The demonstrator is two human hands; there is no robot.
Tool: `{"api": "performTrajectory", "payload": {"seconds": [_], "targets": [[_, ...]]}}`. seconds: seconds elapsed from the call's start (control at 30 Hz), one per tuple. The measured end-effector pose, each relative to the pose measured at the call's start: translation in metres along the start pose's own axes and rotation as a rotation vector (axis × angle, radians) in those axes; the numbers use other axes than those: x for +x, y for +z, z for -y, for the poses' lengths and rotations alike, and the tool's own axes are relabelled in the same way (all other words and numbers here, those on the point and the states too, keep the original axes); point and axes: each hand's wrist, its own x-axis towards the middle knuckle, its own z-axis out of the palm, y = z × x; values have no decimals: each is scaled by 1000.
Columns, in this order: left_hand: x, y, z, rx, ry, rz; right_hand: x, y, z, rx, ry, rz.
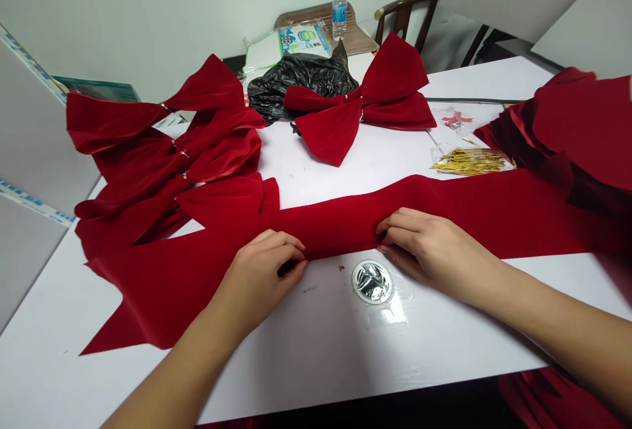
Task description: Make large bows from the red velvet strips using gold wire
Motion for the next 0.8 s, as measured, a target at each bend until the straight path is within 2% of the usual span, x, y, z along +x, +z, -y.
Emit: {"api": "performTrajectory", "payload": {"seconds": [0.43,0.57,0.67,0.8], "targets": [[1,-2,-7,-69,-203,7,2,0,-7,140,24,-13],[0,-2,-6,-10,-246,58,2,-1,-6,93,50,-2],[-1,-2,-5,14,-192,74,2,-3,-2,27,104,12],[-1,-1,-4,39,-102,101,1,-3,1,-26,104,38]]}}
